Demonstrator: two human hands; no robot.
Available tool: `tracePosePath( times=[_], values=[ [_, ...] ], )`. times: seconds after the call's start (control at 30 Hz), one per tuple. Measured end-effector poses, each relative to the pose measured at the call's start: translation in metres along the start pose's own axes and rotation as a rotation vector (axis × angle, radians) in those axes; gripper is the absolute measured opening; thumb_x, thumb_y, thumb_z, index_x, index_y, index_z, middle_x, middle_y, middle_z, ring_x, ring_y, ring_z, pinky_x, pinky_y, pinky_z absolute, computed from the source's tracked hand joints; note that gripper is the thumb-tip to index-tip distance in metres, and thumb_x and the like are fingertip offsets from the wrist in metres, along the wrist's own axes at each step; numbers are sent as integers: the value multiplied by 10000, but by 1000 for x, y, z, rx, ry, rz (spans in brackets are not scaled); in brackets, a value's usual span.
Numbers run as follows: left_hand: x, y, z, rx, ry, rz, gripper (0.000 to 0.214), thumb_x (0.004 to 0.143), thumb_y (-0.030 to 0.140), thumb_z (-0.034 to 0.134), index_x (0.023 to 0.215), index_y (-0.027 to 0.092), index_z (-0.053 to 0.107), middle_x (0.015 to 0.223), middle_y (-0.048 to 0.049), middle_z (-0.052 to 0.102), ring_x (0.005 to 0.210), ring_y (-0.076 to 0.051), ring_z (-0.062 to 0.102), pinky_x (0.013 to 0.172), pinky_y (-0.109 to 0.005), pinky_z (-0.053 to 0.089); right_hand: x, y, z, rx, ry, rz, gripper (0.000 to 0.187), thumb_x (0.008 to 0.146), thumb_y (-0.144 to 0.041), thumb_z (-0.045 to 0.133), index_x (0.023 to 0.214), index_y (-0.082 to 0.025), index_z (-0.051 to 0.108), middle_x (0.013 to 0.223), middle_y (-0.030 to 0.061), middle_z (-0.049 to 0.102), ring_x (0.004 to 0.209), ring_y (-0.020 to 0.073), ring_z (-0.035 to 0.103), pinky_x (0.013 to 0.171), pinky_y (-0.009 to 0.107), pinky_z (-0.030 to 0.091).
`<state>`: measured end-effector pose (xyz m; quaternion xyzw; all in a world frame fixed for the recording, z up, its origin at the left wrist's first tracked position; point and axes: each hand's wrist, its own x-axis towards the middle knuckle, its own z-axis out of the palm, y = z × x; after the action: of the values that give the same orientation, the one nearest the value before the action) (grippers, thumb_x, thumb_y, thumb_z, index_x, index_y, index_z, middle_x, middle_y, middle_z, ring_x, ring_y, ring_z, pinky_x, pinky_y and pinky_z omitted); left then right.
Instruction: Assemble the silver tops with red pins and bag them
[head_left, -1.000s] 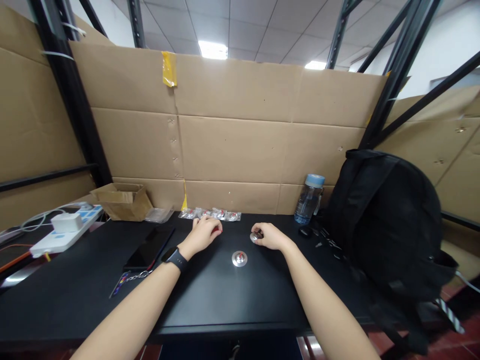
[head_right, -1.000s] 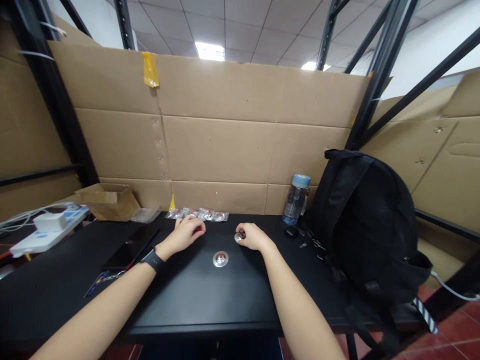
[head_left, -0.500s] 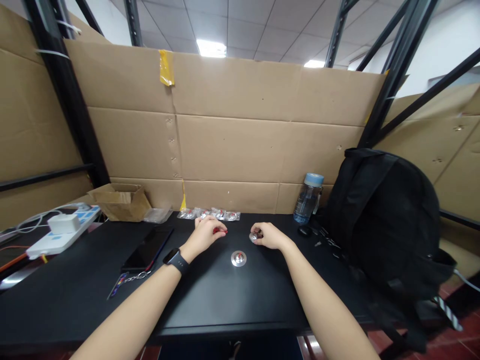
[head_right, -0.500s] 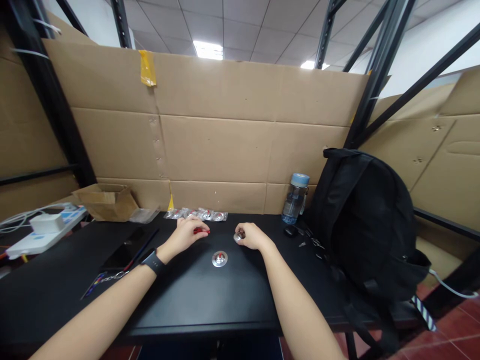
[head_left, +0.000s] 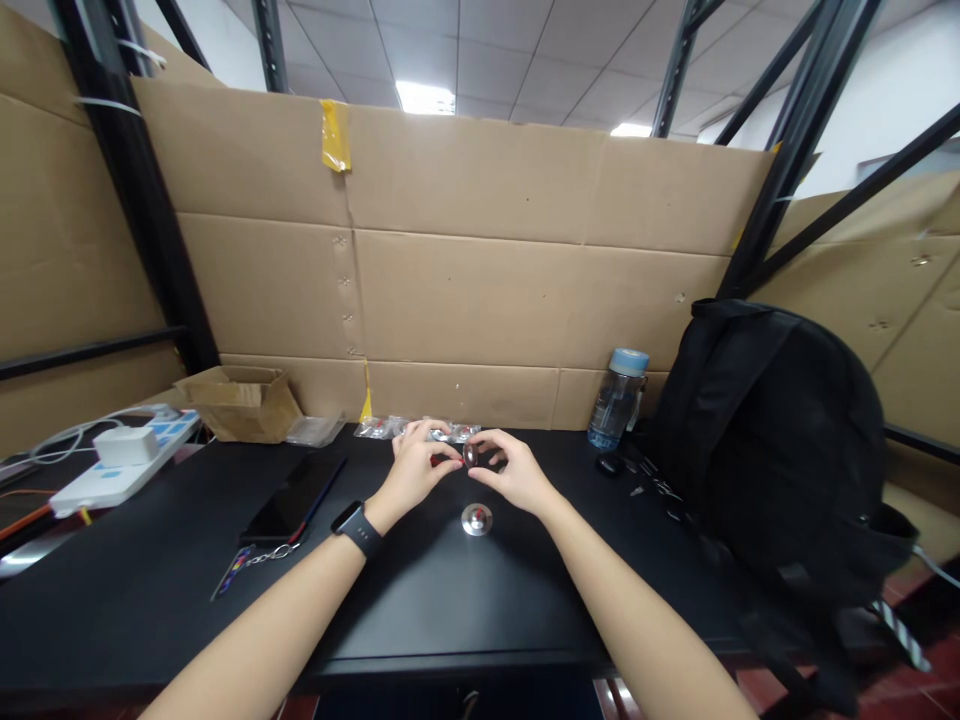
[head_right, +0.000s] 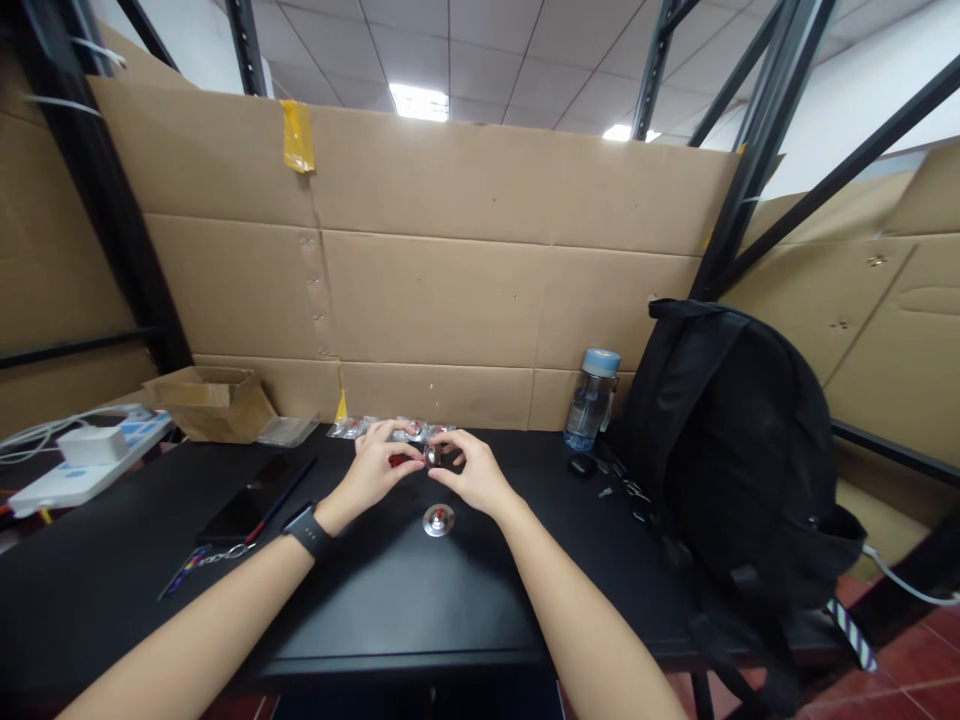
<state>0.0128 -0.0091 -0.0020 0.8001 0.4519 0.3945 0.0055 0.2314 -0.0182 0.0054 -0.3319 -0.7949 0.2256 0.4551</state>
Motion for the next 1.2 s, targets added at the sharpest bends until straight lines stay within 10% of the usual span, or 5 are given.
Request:
tracePosePath(
  times=[0.83,1.2],
  values=[
    [-5,17,2,100,183,101,110,858,229,713,807,293,787,1173,-57,642,1203,-301,459,979,-495,322,0,7,16,365,27,180,342,654,-349,871,869,-196,654,1181,86,690,996,251,717,713,293,571],
    [-6,16,5,107,128,154,105,893,278,683,878,290,786,1193,-67,635,1225,-299,452,1015,-492,325,2,6,7,159,-4,144,214,845,-390,703,784,-185,714,1106,90,668,970,209,666,758,303,561]
  ],
)
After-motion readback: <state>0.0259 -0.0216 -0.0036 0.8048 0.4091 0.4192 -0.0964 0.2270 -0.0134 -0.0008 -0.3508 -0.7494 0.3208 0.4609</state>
